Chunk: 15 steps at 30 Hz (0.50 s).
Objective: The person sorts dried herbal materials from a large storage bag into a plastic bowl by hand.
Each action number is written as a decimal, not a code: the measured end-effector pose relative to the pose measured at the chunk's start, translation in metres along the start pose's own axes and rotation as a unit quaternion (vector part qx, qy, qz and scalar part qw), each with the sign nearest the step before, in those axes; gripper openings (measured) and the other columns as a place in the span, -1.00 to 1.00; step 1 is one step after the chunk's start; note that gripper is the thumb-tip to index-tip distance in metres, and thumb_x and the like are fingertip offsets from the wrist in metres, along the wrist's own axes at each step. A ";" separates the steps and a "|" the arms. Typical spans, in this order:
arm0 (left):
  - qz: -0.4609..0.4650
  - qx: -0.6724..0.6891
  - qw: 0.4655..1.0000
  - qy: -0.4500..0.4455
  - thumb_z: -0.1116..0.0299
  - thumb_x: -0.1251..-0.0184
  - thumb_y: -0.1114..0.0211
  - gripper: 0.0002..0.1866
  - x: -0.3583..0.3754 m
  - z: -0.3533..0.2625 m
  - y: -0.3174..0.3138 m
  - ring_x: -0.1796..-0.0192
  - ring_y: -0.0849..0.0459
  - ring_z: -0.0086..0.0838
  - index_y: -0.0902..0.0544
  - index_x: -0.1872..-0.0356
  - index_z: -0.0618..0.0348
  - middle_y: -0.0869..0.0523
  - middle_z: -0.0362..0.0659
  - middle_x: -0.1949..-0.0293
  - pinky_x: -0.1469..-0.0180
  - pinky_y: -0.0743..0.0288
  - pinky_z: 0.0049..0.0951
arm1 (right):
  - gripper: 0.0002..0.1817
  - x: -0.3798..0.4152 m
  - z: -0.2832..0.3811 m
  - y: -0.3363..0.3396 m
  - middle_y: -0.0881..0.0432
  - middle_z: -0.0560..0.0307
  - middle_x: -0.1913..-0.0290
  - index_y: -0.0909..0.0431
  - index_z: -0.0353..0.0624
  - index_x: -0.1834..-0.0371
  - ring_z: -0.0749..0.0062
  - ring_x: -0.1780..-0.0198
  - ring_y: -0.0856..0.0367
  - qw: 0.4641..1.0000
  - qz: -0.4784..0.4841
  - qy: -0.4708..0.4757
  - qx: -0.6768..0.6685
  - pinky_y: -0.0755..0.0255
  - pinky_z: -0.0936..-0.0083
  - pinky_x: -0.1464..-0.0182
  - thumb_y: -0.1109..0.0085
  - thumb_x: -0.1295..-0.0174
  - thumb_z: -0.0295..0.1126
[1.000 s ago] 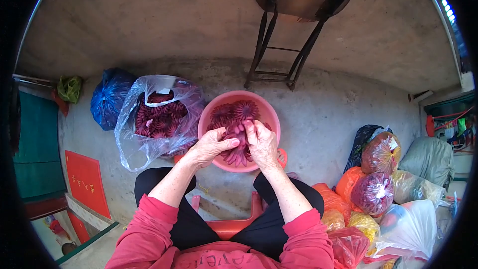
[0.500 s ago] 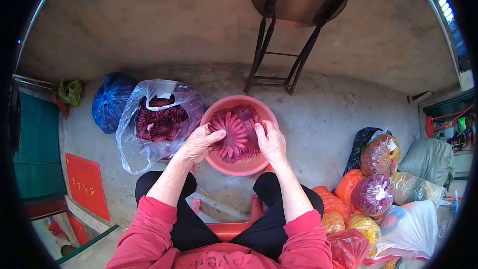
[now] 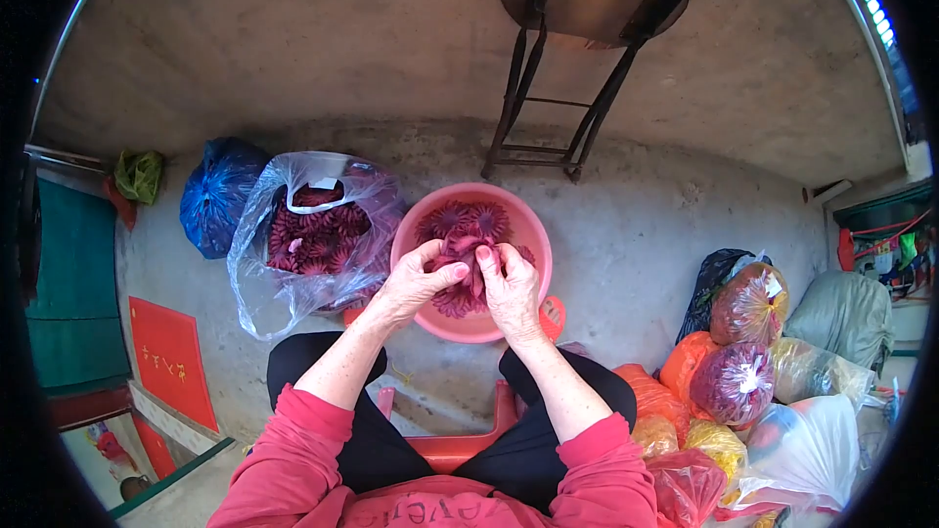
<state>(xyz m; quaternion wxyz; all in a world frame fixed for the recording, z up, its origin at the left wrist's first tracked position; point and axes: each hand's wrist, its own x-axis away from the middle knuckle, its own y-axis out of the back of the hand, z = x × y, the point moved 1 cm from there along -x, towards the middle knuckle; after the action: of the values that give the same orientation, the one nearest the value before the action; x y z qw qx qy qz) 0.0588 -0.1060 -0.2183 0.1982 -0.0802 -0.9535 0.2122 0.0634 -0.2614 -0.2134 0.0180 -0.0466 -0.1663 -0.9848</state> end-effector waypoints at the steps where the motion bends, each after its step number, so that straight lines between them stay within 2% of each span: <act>1: 0.003 0.009 1.000 -0.004 0.51 -0.17 -0.26 -0.82 0.001 0.001 -0.001 0.31 -0.57 -0.65 -0.56 0.19 0.22 -0.63 -0.22 0.30 0.24 -0.46 -0.74 | -0.70 0.001 0.003 0.001 -0.56 0.12 0.46 -0.54 -0.26 0.24 0.41 0.49 -0.45 0.999 -0.002 0.007 0.043 -0.34 0.57 0.40 -0.01 -0.29 -0.21; 2: 0.006 0.019 1.000 -0.008 0.51 -0.17 -0.26 -0.82 0.001 0.001 -0.002 0.32 -0.56 -0.65 -0.56 0.20 0.22 -0.63 -0.22 0.30 0.25 -0.46 -0.75 | -0.71 0.002 0.004 0.001 -0.57 0.08 0.47 -0.54 -0.24 0.26 0.35 0.50 -0.48 0.996 -0.004 0.014 0.086 -0.34 0.55 0.40 0.00 -0.29 -0.21; 12: 0.033 -0.035 0.996 0.078 0.48 -0.19 -0.26 -0.81 0.001 -0.001 0.004 0.27 -0.55 -0.68 -0.55 0.16 0.21 -0.63 -0.24 0.29 0.18 -0.45 -0.74 | -0.71 -0.007 0.002 0.011 -0.56 0.08 0.53 -0.56 -0.21 0.25 0.30 0.55 -0.45 0.974 -0.071 0.151 0.153 -0.30 0.48 0.45 0.06 -0.31 -0.22; 15: 0.033 -0.053 0.996 0.068 0.43 -0.22 -0.24 -0.83 0.000 0.006 0.008 0.30 -0.56 -0.67 -0.55 0.19 0.22 -0.63 -0.22 0.29 0.23 -0.45 -0.75 | -0.72 -0.006 0.000 0.011 -0.57 0.06 0.51 -0.56 -0.20 0.24 0.30 0.53 -0.48 0.982 -0.068 0.094 0.148 -0.31 0.47 0.44 0.05 -0.30 -0.22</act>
<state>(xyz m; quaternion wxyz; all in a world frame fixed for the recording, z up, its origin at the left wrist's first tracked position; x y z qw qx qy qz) 0.0569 -0.1008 -0.2264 0.2506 -0.1362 -0.9447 0.1616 0.0697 -0.2714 -0.2110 -0.0264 0.0604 -0.3102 -0.9484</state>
